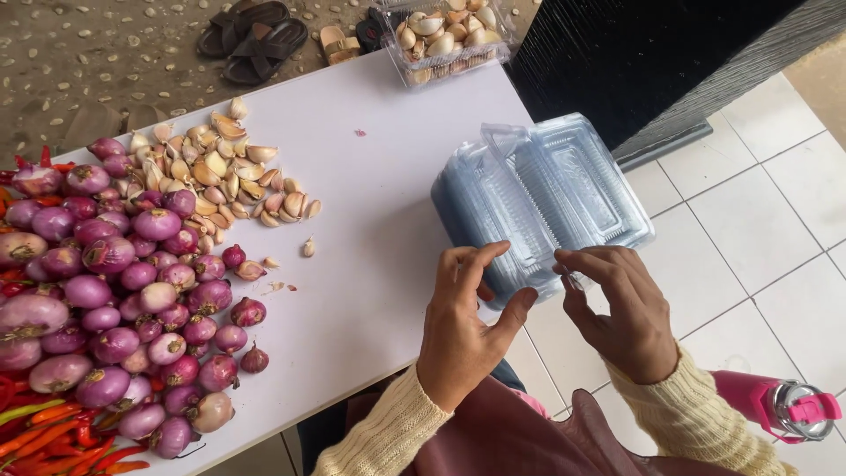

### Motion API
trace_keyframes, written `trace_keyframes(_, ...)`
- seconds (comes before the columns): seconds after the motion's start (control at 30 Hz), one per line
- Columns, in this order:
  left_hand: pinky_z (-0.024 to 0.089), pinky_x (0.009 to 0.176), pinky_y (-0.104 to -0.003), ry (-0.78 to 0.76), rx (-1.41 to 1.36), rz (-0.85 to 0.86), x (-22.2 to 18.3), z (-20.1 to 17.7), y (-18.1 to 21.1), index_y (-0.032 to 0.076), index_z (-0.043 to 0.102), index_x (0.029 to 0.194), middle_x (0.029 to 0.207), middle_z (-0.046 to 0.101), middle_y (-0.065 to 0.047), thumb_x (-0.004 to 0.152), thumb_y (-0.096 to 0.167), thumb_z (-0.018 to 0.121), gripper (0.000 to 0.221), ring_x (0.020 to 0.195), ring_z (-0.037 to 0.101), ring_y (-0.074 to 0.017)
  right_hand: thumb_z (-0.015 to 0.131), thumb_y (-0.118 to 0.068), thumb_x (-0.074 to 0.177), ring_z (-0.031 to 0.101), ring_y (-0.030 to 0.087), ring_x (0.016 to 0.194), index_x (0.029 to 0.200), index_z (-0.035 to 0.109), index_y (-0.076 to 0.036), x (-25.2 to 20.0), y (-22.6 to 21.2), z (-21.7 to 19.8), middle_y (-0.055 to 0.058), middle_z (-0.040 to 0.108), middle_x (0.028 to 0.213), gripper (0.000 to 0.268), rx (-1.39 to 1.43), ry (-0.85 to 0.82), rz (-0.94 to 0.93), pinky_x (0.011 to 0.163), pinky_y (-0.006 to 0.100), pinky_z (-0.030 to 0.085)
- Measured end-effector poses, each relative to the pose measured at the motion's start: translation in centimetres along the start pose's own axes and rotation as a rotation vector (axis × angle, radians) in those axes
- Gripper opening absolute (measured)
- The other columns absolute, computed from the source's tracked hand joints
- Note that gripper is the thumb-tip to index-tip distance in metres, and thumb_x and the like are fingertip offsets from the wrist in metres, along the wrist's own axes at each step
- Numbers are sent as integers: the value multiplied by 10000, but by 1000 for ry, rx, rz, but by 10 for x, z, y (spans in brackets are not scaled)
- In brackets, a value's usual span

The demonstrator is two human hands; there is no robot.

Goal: The person places garlic cloves into small plastic containers by hand.

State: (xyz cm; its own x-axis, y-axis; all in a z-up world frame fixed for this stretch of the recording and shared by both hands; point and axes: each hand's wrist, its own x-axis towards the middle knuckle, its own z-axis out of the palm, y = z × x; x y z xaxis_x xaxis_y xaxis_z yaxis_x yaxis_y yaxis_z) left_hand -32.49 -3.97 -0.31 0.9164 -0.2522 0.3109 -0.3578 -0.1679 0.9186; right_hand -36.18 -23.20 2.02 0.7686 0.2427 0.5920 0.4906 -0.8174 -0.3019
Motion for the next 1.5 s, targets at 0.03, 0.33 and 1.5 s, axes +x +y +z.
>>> trace_keyframes(0.03, 589, 753, -317, 8, 1, 3, 2, 0, 2, 155, 572, 1343, 1127, 520, -61, 918, 298, 743, 480, 708, 574, -151, 635, 174, 921, 686, 253, 905, 1237, 574, 22, 2, -1, -1, 112, 722, 987, 356, 1, 0, -8, 852, 370, 530)
trace_keyframes(0.33, 506, 699, -242, 20, -181, 40, 4, -21, 11, 107, 633, 1233, 1069, 620, -38, 1000, 249, 649, 273, 702, 568, -93, 715, 235, 922, 676, 327, 853, 1025, 632, 56, 12, -26, -7, 196, 693, 927, 223, -14, 233, -32, 822, 403, 545)
trace_keyframes(1.5, 653, 720, -325, -157, -726, -349, 10, 9, 5, -11, 757, 1000, 797, 750, -147, 962, 127, 741, 144, 773, 767, -186, 713, -38, 849, 780, 290, 941, 1034, 640, 90, 6, 1, -13, 212, 755, 931, 236, 638, -43, 251, 725, 320, 565)
